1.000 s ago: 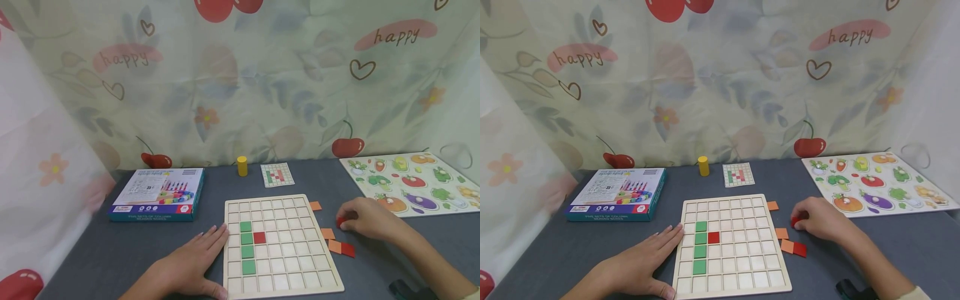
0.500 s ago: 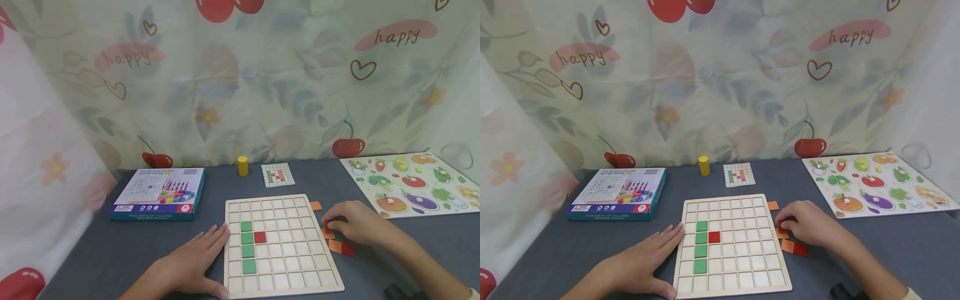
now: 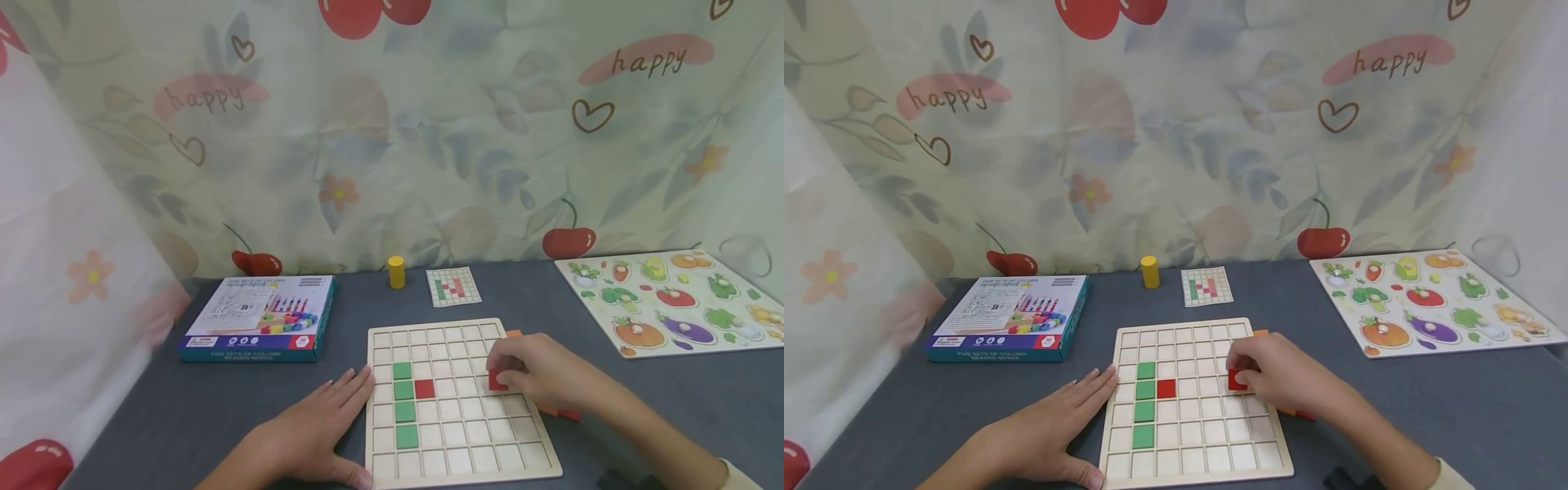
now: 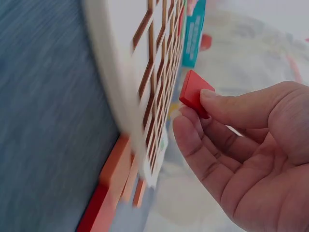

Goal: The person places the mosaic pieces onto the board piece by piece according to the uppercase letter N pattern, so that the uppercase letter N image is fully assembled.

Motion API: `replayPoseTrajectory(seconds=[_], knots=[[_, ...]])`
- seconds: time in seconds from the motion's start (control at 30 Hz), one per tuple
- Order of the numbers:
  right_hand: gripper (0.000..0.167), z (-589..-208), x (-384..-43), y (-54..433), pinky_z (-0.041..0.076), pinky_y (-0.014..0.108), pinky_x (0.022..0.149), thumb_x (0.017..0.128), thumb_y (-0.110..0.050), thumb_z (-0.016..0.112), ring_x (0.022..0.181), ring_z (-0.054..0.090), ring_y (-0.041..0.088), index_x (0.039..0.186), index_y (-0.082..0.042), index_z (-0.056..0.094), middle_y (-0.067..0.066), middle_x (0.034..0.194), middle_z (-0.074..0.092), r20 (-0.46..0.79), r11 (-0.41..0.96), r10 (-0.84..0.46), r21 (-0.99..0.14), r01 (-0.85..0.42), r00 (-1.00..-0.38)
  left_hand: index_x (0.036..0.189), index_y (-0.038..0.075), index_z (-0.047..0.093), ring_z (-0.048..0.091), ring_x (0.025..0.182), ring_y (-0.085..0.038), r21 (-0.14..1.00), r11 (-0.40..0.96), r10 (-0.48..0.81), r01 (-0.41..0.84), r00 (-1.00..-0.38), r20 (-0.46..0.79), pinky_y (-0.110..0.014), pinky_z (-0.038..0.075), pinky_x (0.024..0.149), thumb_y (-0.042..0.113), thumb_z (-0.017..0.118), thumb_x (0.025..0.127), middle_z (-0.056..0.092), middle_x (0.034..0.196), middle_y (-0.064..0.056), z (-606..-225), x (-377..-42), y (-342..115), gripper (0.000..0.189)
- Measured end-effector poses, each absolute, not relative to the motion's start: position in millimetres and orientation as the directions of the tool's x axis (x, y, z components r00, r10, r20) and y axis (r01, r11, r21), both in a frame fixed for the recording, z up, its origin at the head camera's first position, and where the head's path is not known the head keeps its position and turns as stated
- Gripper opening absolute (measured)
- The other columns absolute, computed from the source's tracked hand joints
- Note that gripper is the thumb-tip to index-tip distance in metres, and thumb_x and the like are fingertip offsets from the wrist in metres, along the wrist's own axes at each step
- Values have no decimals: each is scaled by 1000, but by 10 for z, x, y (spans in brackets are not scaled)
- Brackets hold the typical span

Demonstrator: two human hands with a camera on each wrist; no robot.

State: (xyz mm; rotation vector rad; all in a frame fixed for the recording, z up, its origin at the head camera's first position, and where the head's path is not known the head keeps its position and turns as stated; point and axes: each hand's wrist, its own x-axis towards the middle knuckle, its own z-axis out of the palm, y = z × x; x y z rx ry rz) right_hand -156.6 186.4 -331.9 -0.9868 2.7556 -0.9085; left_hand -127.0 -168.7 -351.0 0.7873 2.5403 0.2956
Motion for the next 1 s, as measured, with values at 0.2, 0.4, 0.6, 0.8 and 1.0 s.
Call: replayPoseTrajectory(seconds=[0.2,0.4,0.6,0.8,1.0], knots=[[24,-3310,-1564,1615,50,26,65,84,3,74,73,54,3,84,-20,69,-15,80,60,136,571,-650,-562,-598,-748,162,19,17,13,152,-28,328,818,572,473,-729,-376,-57,21,117,85,60,71,13,167,0,-3512,-1269,-1692,120],[24,-3335,-1567,1370,50,28,67,84,6,73,74,54,4,81,-19,71,-15,79,61,108,569,-680,-545,-616,-725,162,20,18,13,152,-28,333,817,573,470,-726,-380,-58,21,117,84,61,71,13,167,0,-3517,-1266,-1688,120],[26,-3401,-1495,1182,48,27,64,84,6,72,68,52,3,76,-19,69,-18,72,57,84,595,-680,-518,-615,-729,162,20,18,13,152,-28,333,816,574,472,-727,-377,-58,21,116,84,61,70,13,167,1,-3509,-1263,-1686,120],[25,-3421,-1450,1161,48,25,63,81,4,75,67,50,1,73,-20,70,-18,70,56,115,611,-678,-461,-643,-726,162,20,17,13,152,-28,338,816,575,469,-725,-379,-58,21,116,84,61,71,13,167,1,-3508,-1270,-1695,120],[22,-3441,-1441,1178,42,20,58,80,4,76,64,43,0,74,-17,74,-16,71,49,160,582,-727,-373,-722,-668,162,20,17,13,152,-28,343,812,580,472,-721,-379,-58,21,116,83,61,72,13,167,1,-3500,-1276,-1701,119]])
